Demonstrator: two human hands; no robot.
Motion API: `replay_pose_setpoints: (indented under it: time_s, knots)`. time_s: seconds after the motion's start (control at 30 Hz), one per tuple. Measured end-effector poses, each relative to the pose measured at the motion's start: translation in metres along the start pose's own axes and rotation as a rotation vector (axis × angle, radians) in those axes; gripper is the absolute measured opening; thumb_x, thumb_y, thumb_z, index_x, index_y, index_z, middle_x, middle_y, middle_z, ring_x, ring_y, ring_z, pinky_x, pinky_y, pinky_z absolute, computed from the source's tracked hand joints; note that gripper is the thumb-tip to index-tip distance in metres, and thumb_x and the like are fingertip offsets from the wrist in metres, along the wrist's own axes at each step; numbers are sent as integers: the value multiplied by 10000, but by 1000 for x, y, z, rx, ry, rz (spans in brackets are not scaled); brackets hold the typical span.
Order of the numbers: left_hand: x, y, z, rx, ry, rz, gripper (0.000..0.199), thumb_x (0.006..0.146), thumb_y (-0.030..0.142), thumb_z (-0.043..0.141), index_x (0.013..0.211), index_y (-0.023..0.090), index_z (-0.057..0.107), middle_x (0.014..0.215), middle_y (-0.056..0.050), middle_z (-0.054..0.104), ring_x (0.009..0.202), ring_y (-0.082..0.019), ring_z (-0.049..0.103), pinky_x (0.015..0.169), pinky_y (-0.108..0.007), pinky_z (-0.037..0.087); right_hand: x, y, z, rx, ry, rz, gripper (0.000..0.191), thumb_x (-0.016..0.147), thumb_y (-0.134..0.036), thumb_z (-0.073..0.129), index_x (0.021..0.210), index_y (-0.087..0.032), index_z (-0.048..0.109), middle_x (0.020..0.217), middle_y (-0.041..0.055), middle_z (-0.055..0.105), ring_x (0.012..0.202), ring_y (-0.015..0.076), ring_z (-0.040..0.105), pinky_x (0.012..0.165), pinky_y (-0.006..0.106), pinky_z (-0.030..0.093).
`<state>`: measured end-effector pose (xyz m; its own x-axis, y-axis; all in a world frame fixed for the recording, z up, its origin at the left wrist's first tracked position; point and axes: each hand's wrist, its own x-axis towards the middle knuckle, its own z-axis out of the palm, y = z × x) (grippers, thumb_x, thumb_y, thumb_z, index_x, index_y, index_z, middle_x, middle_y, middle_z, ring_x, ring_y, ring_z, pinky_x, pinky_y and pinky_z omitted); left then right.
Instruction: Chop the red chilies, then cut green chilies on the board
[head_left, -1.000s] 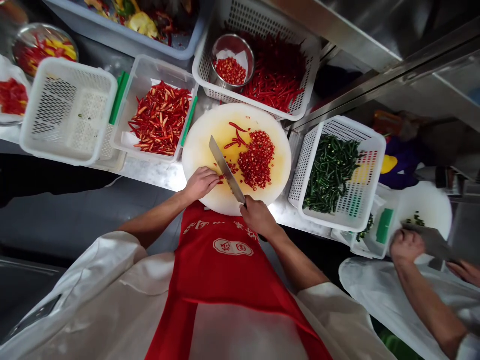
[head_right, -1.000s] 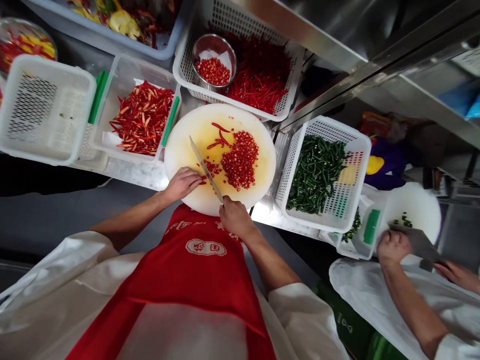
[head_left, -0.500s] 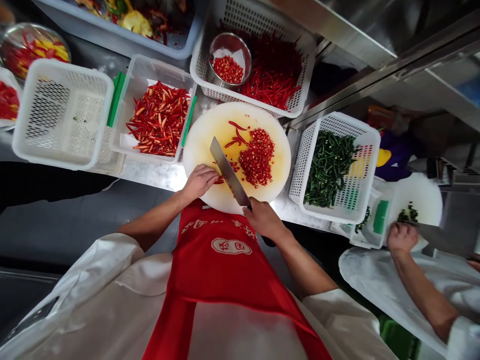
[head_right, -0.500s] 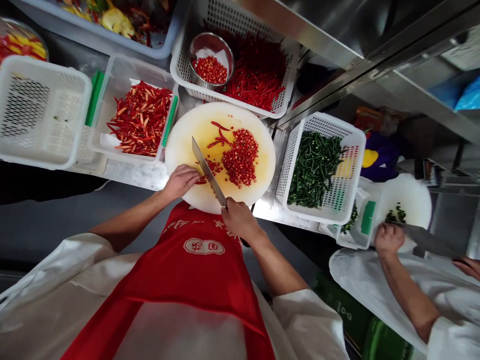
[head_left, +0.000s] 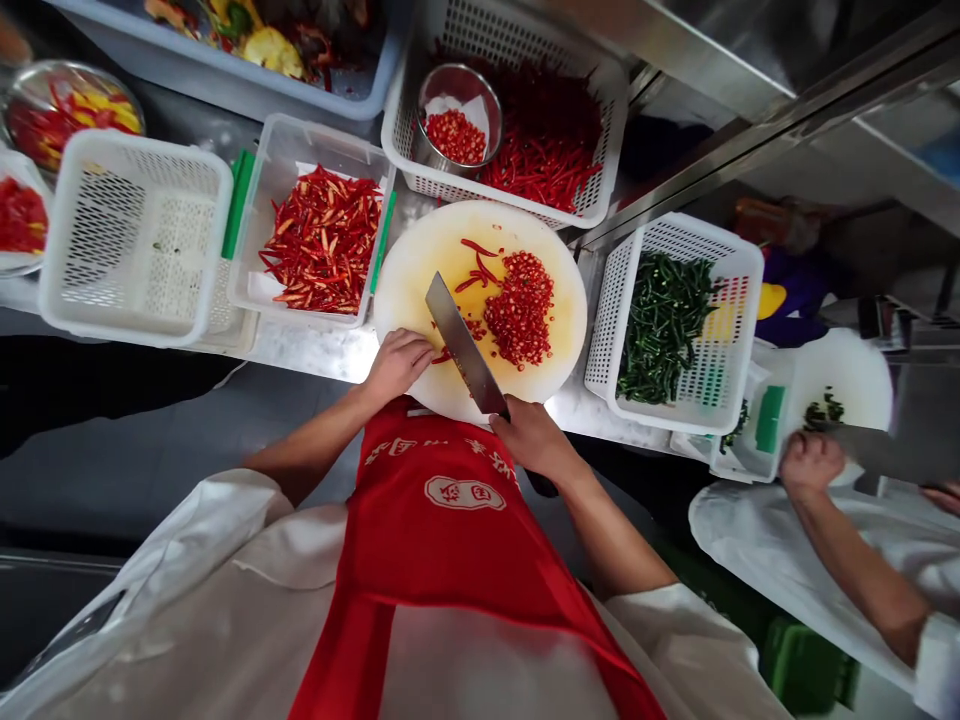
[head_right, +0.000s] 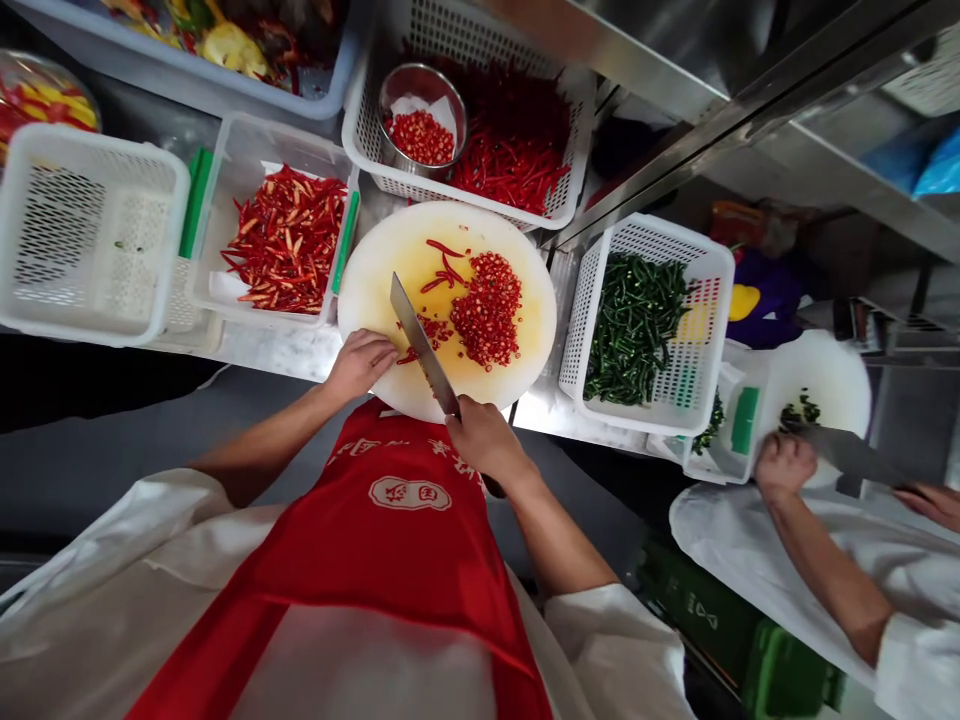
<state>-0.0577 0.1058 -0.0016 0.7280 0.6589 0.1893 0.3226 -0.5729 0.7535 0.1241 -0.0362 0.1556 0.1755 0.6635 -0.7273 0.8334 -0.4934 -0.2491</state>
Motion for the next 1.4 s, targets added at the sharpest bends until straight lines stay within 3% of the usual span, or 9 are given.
replay_pose_setpoints:
  time_s: [0.1,0.23,0.47,0.63,0.87,1.07,1.27,1.4]
  knots:
    - [-7,1,2,26,-31,14,275,959,366,480,936,209,705,925,-64,679,899,-209,572,839,-393,434,-4,-7,11,21,13,10,215,947,-278,426,1007,-152,589,980,125,700,936,228,630,732,271,356]
    - [-10,0,7,88,-86,33,287,964,361,465,962,217,714,914,-69,678,895,-226,555,814,-412,410,9,-15,33,-34,41,99,236,959,-264,408,1058,-130,575,917,138,706,868,239,644,719,286,354]
    - [-8,-3,4,73,-104,47,298,967,363,450,973,213,707,939,-79,657,902,-227,534,813,-403,407,3,-15,11,-5,16,40,218,938,-288,432,1000,-158,597,979,131,701,934,241,631,714,280,357]
    - [-7,-2,5,73,-105,31,310,976,341,427,946,209,706,921,-75,660,888,-226,534,804,-402,393,9,-26,32,2,62,115,227,949,-273,425,1042,-139,583,921,126,707,877,232,641,708,279,352]
    - [-9,-5,0,32,-76,33,312,980,343,427,966,193,700,939,-77,657,894,-214,538,814,-384,415,7,-23,17,6,36,24,210,934,-272,437,989,-155,602,944,122,701,900,234,633,711,280,346]
    - [-9,-8,1,81,-112,60,327,984,336,412,950,191,703,914,-79,659,879,-225,535,799,-399,404,14,-33,36,11,82,124,215,952,-267,422,1013,-145,588,911,125,710,855,230,646,706,279,351]
    - [-10,-8,-5,27,-85,35,318,983,335,416,966,195,700,935,-82,658,887,-220,534,812,-395,417,9,-32,24,65,62,26,198,929,-268,448,996,-162,601,983,120,706,945,235,637,741,271,365]
    - [-12,-9,-6,40,-87,27,310,979,339,427,961,199,703,945,-79,663,891,-223,535,808,-398,413,11,-38,43,111,102,98,226,938,-259,438,1052,-137,589,1009,143,704,966,234,636,769,267,378]
